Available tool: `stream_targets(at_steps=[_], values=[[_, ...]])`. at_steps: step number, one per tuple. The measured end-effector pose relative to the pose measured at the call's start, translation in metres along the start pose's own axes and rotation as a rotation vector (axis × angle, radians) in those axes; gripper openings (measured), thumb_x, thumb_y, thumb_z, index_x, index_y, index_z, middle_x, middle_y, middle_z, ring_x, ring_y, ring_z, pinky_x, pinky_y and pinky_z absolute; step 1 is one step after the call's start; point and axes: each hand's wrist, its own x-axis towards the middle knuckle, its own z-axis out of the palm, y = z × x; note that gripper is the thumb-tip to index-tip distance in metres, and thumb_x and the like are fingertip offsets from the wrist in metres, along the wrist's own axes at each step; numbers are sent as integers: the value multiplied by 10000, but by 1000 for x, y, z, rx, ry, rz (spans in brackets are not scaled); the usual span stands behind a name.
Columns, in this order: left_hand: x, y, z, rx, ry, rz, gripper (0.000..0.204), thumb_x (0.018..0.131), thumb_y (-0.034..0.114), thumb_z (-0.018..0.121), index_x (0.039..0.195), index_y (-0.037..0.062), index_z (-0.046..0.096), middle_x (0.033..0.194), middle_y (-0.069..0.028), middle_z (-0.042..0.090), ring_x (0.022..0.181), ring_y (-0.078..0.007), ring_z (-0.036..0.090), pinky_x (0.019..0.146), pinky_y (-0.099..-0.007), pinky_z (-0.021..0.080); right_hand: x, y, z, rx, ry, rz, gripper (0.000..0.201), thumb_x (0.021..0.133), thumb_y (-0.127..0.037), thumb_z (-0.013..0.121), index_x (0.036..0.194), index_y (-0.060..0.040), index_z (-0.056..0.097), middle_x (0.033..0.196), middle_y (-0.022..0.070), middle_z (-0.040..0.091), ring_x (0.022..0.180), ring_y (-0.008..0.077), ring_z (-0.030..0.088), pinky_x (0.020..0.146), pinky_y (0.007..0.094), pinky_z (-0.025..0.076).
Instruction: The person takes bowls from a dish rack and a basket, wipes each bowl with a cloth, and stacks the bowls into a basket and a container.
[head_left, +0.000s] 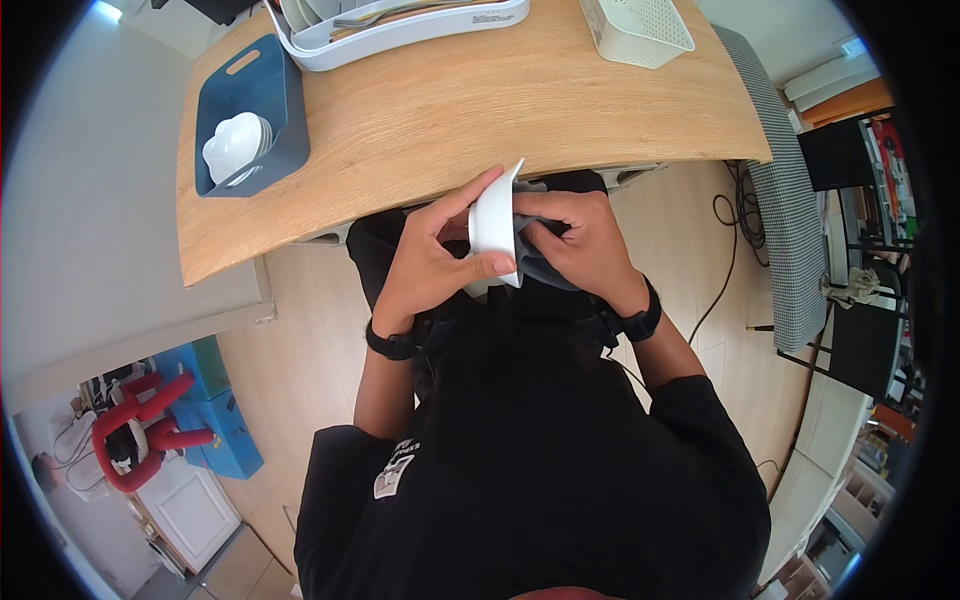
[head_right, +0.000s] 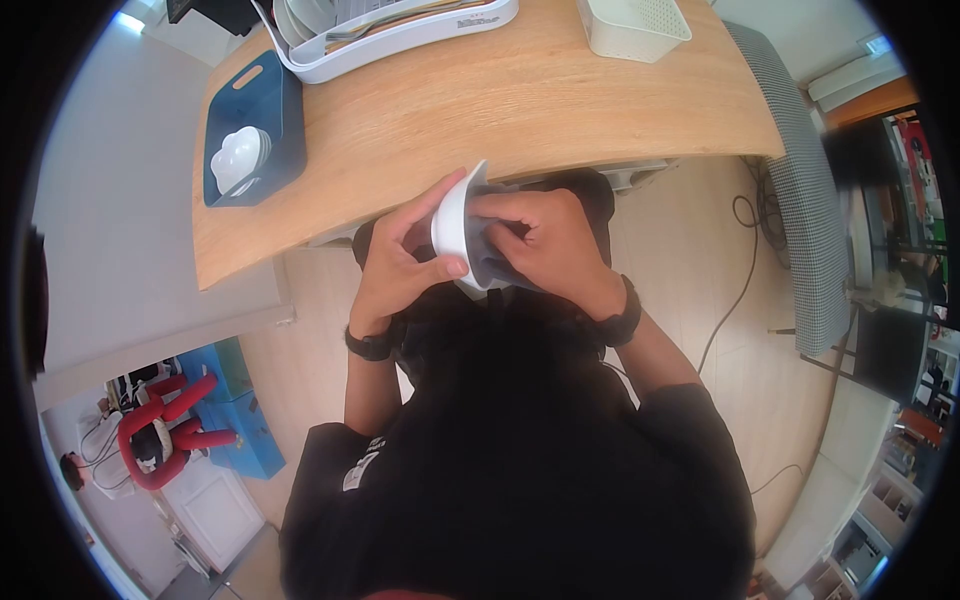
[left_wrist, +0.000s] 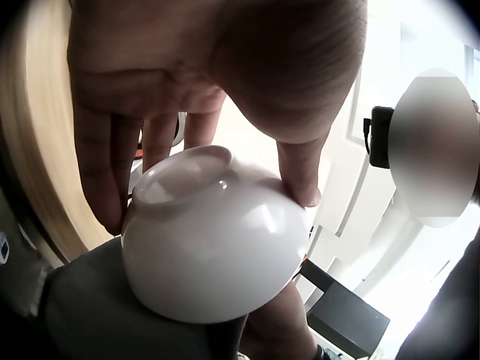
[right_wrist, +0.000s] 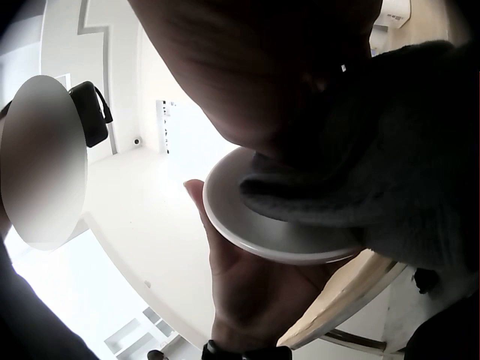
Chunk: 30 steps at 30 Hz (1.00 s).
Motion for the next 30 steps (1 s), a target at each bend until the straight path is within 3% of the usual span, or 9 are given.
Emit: stream_targets(at_steps=[4, 11, 14, 16, 17, 19, 26, 30], values=[[0, -1, -1, 28, 7, 18, 953, 662, 310, 965, 1465, 41, 528, 1247, -135, 684, 1118, -190, 663, 1006, -360, 502, 2, -2, 0, -236, -10, -33, 290, 789, -13, 667, 1039, -113, 775, 812, 157, 698, 646, 320, 656, 606, 353, 513], [0, -2, -4, 82, 55, 75, 971, 644, 299, 975, 1464, 40, 524, 1256, -137, 681, 1113, -194, 671, 989, -360, 521, 0, 0, 1, -222, -46, -27, 273, 781, -26, 672, 1019, -108, 778, 829, 161, 702, 681, 332, 665, 611, 359, 514], [0, -3, -4, 100, 57, 90, 966, 653, 295, 970, 1468, 41, 518, 1286, -143, 669, 1133, -200, 664, 996, -369, 522, -2, 0, -2, -151, -155, 38, 273, 791, -30, 679, 1039, -90, 775, 827, 156, 714, 681, 274, 687, 632, 328, 518], [0, -2, -4, 94, 59, 83, 962, 657, 291, 967, 1470, 41, 515, 1311, -148, 654, 1146, -204, 660, 1000, -373, 522, -2, -4, -5, 93, -218, 107, 266, 834, -9, 672, 1085, -36, 757, 855, 128, 748, 707, 158, 692, 664, 283, 517], [0, -2, -4, 89, 60, 76, 958, 662, 287, 965, 1471, 42, 513, 1337, -153, 640, 1158, -207, 655, 1004, -377, 522, -2, -3, -5, 92, -220, 107, 266, 834, -9, 672, 1085, -36, 757, 855, 128, 748, 707, 158, 692, 664, 283, 517], [0, -3, -3, 64, 64, 75, 959, 663, 282, 964, 1473, 41, 510, 1366, -162, 621, 1177, -211, 646, 1007, -380, 521, -3, -1, -6, 310, -244, 156, 269, 883, 19, 647, 1141, 25, 726, 911, 84, 756, 783, 74, 650, 695, 249, 514], [0, -3, -4, 106, 20, 72, 944, 685, 267, 945, 1486, 48, 495, 1469, -188, 544, 1253, -238, 602, 1008, -385, 524, 0, 5, -11, 419, -156, 191, 291, 912, 50, 610, 1190, 63, 696, 959, 59, 750, 854, 65, 658, 731, 235, 527], [-1, -3, -5, 115, -7, 84, 921, 703, 248, 931, 1490, 54, 494, 1442, -183, 567, 1236, -232, 609, 1012, -377, 516, 1, 5, -10, 394, -51, 259, 340, 894, 113, 569, 1210, 64, 683, 1041, 109, 751, 922, 114, 693, 815, 256, 549]])
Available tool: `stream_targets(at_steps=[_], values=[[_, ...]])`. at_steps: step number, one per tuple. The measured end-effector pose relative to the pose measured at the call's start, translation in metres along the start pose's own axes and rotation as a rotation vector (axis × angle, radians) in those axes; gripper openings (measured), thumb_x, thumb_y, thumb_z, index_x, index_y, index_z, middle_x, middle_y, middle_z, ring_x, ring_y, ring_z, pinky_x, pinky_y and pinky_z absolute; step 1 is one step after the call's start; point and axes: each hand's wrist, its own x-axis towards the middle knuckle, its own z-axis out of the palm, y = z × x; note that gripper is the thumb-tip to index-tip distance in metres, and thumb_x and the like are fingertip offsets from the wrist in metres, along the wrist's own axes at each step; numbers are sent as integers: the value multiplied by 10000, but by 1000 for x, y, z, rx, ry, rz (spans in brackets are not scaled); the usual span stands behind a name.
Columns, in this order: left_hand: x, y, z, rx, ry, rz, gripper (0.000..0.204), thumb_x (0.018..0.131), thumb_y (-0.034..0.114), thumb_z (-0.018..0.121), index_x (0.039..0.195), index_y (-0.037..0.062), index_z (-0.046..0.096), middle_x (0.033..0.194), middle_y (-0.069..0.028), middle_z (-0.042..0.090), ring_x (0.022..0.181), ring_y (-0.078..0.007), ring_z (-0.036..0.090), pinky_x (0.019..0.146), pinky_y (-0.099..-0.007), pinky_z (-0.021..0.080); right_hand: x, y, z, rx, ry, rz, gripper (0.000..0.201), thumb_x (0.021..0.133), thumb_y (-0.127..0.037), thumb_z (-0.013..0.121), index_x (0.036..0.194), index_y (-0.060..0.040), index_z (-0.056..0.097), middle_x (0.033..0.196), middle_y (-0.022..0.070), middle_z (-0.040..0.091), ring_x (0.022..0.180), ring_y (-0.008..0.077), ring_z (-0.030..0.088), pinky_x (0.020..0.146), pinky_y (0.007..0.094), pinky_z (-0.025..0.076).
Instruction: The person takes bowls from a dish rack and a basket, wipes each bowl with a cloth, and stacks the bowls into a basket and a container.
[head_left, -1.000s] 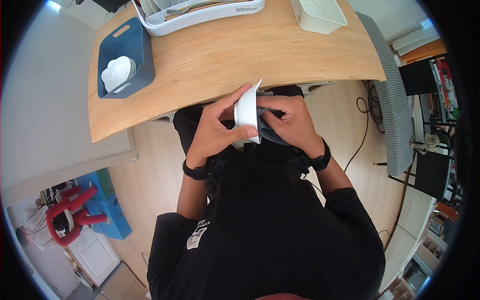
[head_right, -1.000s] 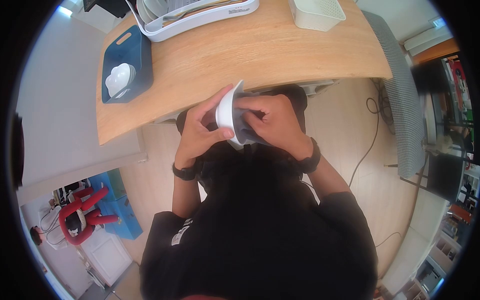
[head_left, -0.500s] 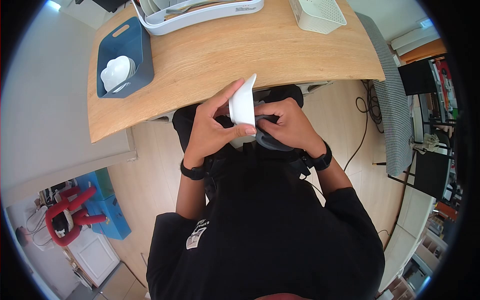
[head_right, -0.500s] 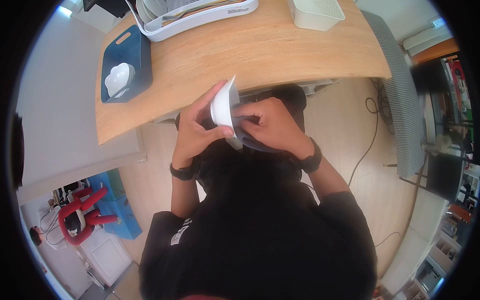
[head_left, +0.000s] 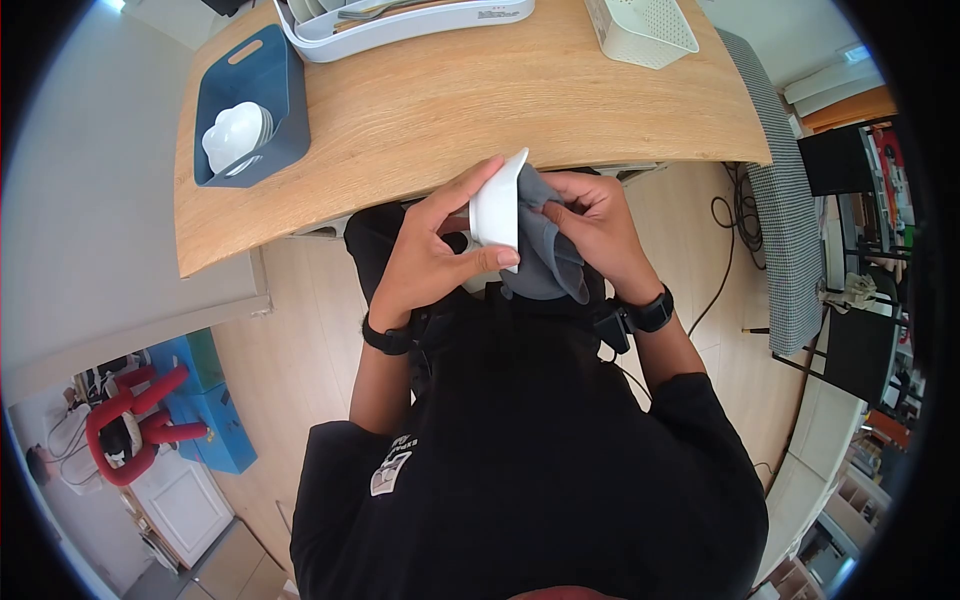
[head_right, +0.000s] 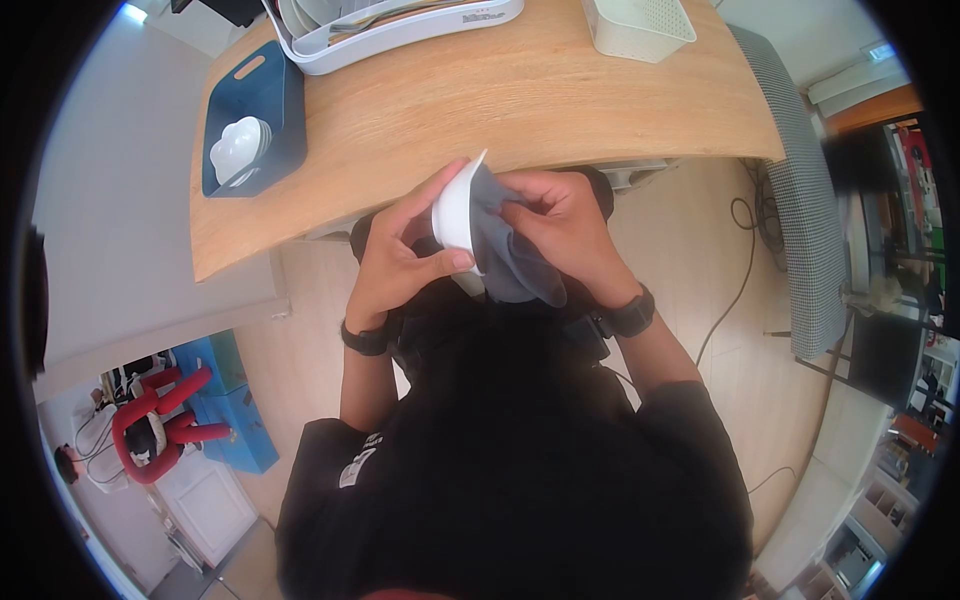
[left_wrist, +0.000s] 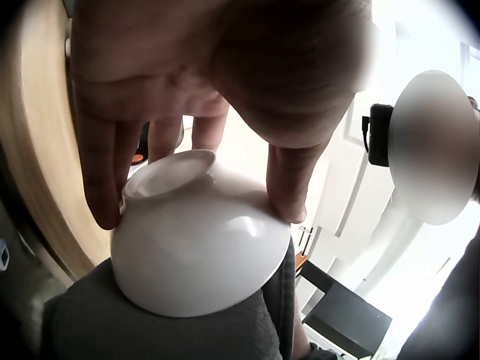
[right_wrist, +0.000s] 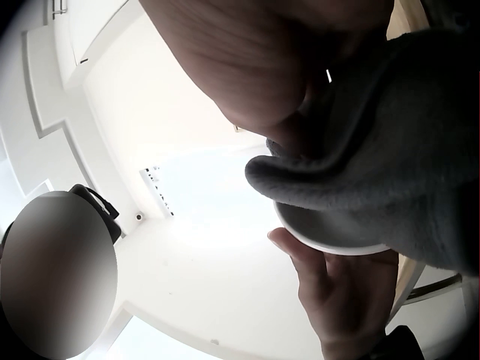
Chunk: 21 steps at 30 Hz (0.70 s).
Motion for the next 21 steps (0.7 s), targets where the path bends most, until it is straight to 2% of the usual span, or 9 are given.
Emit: stream_targets(at_steps=[6, 11, 21], values=[[-1, 1, 0, -131, -28, -36, 895, 730, 224, 912, 1498, 52, 487, 1372, -162, 610, 1200, -208, 617, 1036, -366, 488, 0, 0, 1, 59, 86, 12, 297, 934, 50, 596, 1210, 36, 704, 1043, 89, 759, 913, 111, 698, 798, 253, 559], [-1, 1, -1, -170, -24, -52, 906, 741, 279, 912, 1496, 28, 479, 1366, -163, 615, 1209, -213, 618, 1055, -375, 474, 2, 1, -1, 92, 115, -1, 302, 938, 46, 595, 1220, 31, 702, 1055, 93, 761, 921, 115, 699, 808, 254, 558], [-6, 4, -8, -244, -16, -43, 919, 733, 316, 922, 1484, 13, 489, 1387, -155, 601, 1233, -229, 611, 1070, -389, 469, -2, -3, 10, -247, 83, -121, 300, 904, 13, 613, 1184, 8, 721, 1008, 116, 773, 885, 132, 723, 787, 269, 563]])
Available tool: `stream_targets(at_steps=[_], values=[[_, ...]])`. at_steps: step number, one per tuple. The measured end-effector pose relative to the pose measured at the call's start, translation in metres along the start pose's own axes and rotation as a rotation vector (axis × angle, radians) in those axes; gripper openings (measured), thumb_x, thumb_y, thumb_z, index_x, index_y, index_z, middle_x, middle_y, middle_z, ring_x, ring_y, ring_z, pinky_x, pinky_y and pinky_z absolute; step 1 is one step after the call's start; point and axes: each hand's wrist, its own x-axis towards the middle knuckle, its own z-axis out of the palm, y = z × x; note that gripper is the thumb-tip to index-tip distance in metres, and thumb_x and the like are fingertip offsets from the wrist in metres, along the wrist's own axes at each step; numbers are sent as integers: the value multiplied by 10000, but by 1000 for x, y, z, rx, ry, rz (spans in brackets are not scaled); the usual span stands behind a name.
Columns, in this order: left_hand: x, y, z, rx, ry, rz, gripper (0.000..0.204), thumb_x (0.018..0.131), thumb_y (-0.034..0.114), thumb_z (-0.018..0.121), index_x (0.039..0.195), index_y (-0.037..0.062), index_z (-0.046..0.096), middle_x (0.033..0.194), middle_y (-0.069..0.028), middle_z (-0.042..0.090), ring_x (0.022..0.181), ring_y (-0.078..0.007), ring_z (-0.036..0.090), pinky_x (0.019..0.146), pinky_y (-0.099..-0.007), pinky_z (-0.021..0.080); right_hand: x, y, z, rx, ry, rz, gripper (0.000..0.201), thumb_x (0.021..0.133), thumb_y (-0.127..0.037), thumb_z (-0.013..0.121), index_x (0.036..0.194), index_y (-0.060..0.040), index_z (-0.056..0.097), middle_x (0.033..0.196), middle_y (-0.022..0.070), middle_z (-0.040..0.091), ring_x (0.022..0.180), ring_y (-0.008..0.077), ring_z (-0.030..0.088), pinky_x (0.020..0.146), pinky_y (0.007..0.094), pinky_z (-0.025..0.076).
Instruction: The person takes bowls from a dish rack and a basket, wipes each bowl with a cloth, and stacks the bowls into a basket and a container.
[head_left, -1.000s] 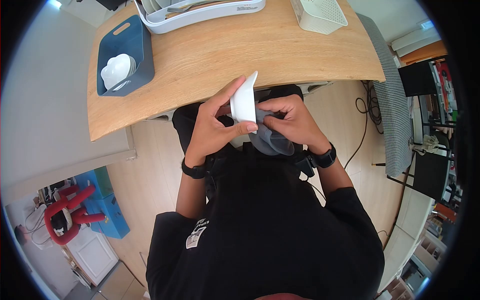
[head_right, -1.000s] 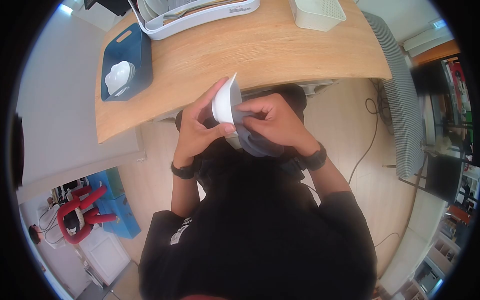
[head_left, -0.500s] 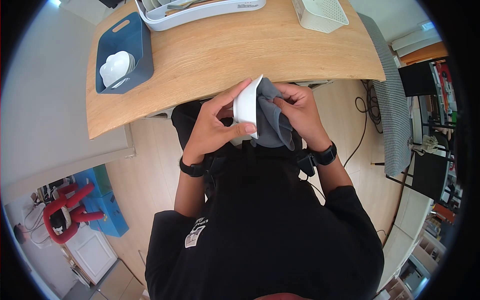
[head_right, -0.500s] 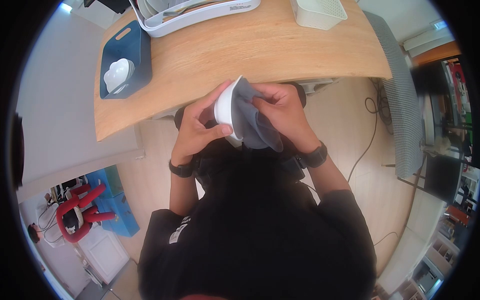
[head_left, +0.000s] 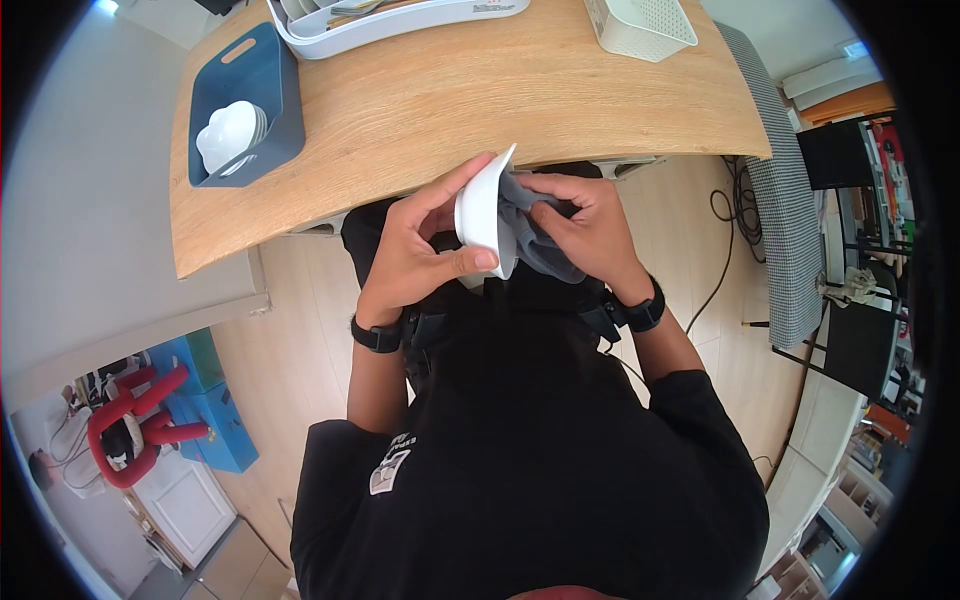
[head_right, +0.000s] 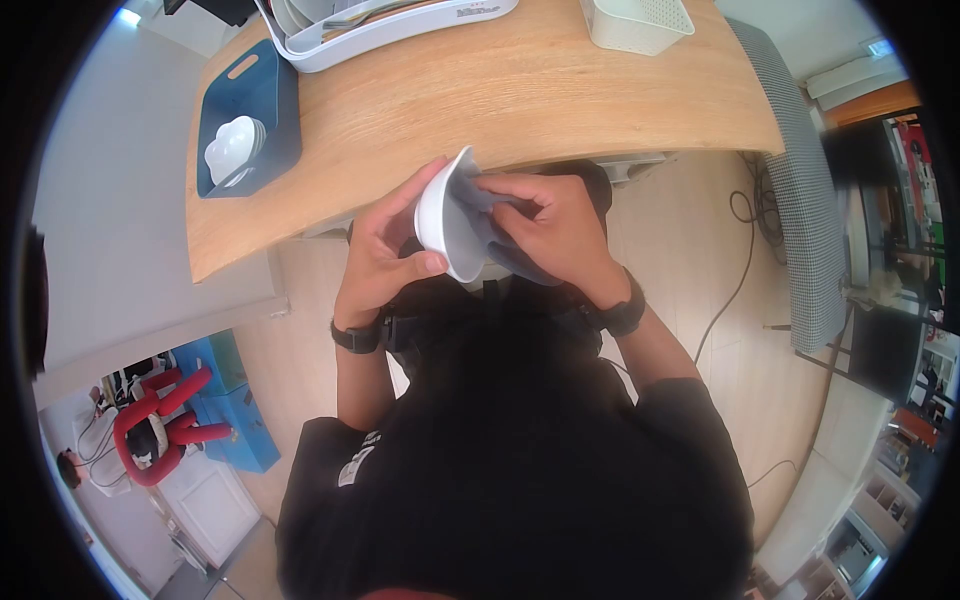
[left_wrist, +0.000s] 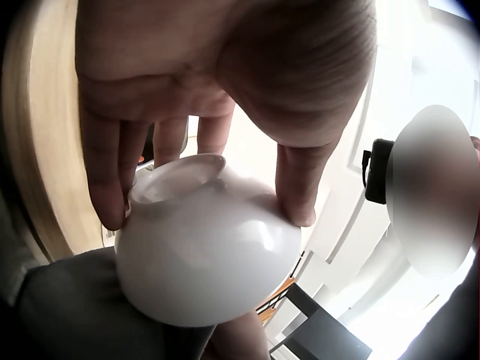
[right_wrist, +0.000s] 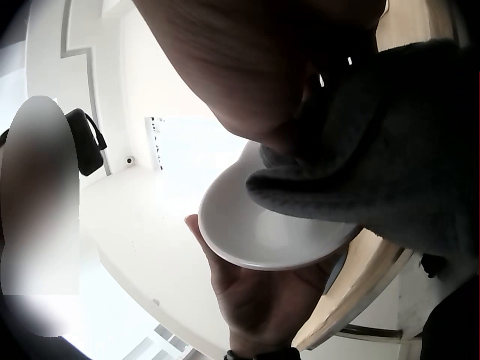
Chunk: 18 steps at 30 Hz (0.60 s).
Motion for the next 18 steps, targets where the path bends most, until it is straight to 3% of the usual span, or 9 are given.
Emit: stream_targets(at_steps=[5, 13, 18], values=[[2, -3, 0, 32, 47, 58, 944, 702, 283, 945, 1487, 25, 487, 1370, -155, 609, 1239, -235, 610, 1069, -399, 480, 0, -2, 1, -48, -78, -5, 312, 881, 22, 616, 1172, 3, 727, 975, 132, 772, 843, 144, 732, 755, 272, 568], [4, -12, -3, 169, 95, 91, 947, 679, 233, 955, 1486, 49, 494, 1494, -168, 518, 1310, -255, 565, 1069, -406, 484, -1, 2, -3, 253, -254, 86, 309, 915, 32, 664, 1222, 58, 686, 1022, 114, 765, 895, 103, 698, 779, 244, 549], [4, -12, -4, 243, 83, 86, 945, 651, 243, 964, 1470, 77, 523, 1503, -170, 512, 1343, -263, 540, 1073, -407, 480, 2, -3, -7, 401, -159, 166, 301, 924, 38, 645, 1222, 56, 688, 1026, 92, 759, 899, 100, 693, 778, 239, 548]])
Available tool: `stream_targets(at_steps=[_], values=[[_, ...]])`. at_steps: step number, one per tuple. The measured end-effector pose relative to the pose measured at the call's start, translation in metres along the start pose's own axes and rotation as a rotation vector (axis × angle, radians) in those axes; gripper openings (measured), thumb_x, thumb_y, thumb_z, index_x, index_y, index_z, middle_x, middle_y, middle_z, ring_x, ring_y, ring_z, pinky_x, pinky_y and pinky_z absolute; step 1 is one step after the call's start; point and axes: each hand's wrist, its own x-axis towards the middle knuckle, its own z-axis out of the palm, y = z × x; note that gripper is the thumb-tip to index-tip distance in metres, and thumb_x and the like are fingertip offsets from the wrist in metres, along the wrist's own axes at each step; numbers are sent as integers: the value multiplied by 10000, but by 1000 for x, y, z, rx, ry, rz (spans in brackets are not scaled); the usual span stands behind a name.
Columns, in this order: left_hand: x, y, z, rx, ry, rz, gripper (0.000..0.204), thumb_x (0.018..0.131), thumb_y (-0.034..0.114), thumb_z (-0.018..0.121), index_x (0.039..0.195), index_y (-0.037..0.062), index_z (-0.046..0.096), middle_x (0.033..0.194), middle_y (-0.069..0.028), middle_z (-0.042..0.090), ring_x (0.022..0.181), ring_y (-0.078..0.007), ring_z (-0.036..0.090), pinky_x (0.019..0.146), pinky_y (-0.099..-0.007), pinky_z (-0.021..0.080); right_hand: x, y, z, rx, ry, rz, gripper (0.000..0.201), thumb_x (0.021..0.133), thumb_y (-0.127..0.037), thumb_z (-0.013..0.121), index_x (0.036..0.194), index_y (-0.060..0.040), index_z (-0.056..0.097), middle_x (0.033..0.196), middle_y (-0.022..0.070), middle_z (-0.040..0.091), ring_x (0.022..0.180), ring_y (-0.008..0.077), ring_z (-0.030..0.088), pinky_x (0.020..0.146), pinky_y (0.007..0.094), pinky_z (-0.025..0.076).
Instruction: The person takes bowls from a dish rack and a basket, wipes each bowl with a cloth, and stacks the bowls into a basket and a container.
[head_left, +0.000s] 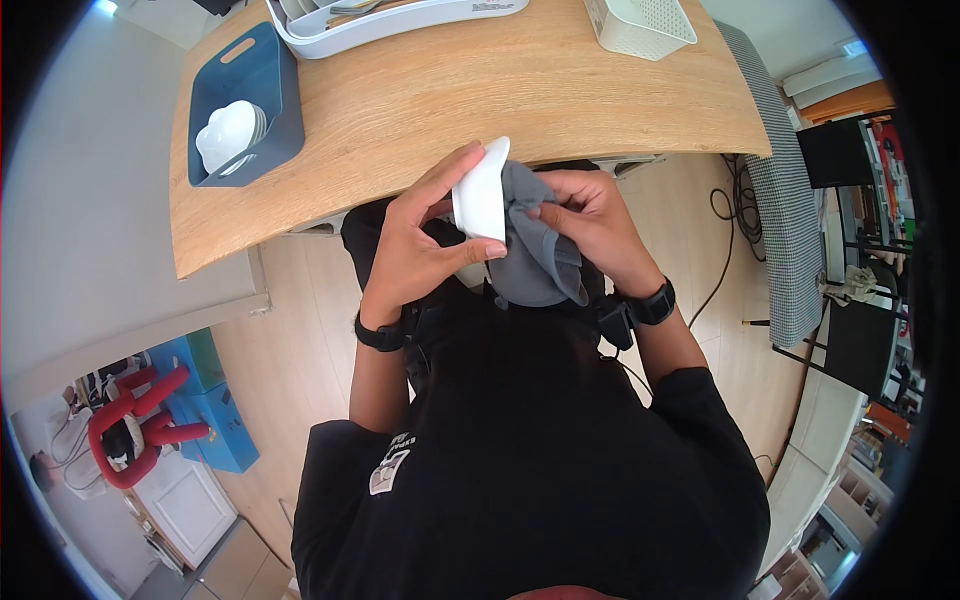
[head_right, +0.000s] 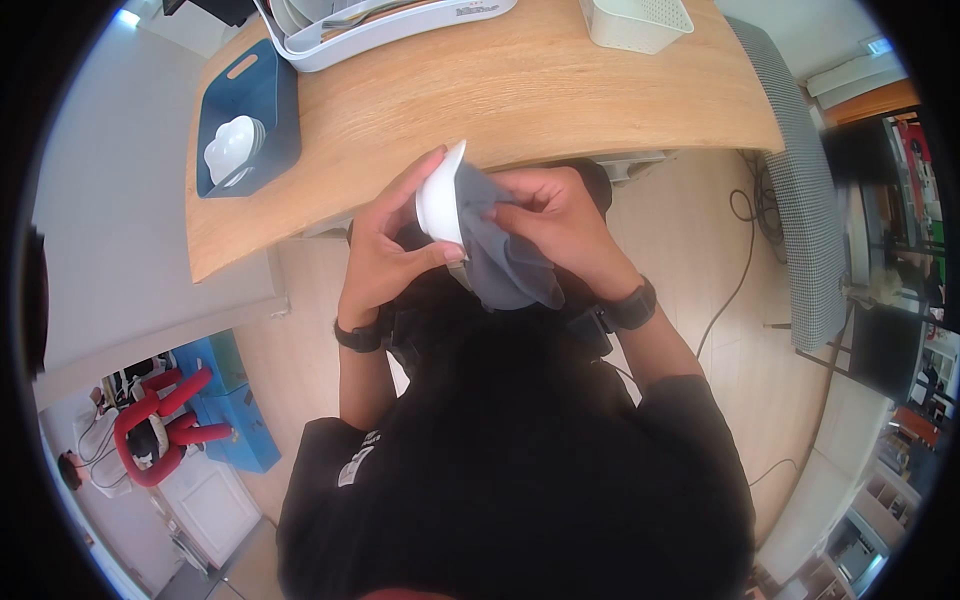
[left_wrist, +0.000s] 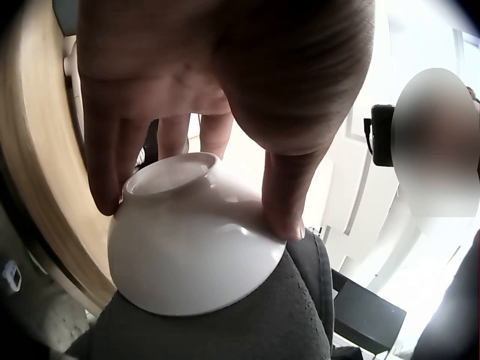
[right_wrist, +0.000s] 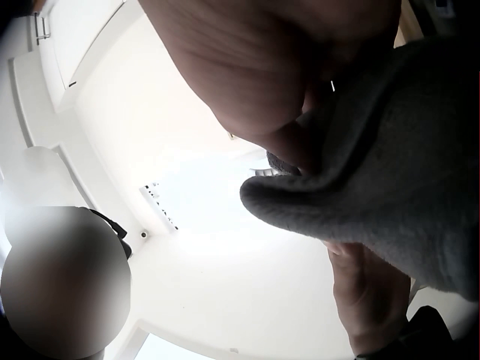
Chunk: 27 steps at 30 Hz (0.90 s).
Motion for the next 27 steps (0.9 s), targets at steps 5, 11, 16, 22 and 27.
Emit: stream_targets(at_steps=[5, 11, 16, 22, 27], values=[[-1, 7, 3, -99, -79, -28, 938, 630, 238, 971, 1452, 77, 549, 1478, -172, 536, 1321, -258, 556, 1073, -407, 481, 3, 9, -1, -60, 135, -47, 283, 927, 25, 630, 1200, 52, 700, 1019, 86, 762, 902, 103, 696, 778, 251, 554], [0, 13, 5, -82, -92, 1, 948, 619, 225, 975, 1451, 70, 548, 1476, -167, 539, 1313, -252, 562, 1065, -400, 491, 2, 6, 8, -594, 169, -262, 300, 819, 6, 639, 1095, -31, 752, 893, 183, 744, 733, 209, 732, 687, 286, 555], [1, 9, 4, -113, -39, 26, 945, 631, 225, 973, 1455, 65, 539, 1482, -162, 533, 1312, -252, 564, 1060, -405, 497, 1, 11, 9, -565, 60, -247, 298, 827, 6, 643, 1104, -20, 748, 898, 168, 753, 747, 182, 731, 696, 280, 554], [1, 4, 2, -147, 31, 35, 1001, 691, 162, 942, 1519, 16, 400, 1475, -162, 516, 1304, -264, 565, 1070, -412, 490, -2, 4, 3, -204, -47, -124, 289, 888, 38, 636, 1165, 31, 720, 1005, 100, 768, 881, 102, 696, 777, 250, 546], [2, 12, 6, -345, 246, 81, 1143, 761, 51, 859, 1608, 38, 93, 1484, -168, 394, 1328, -317, 520, 1081, -438, 484, 7, 13, -6, -18, 273, -151, 299, 954, 54, 622, 1251, 76, 652, 1046, 104, 754, 904, 103, 692, 812, 236, 543]])
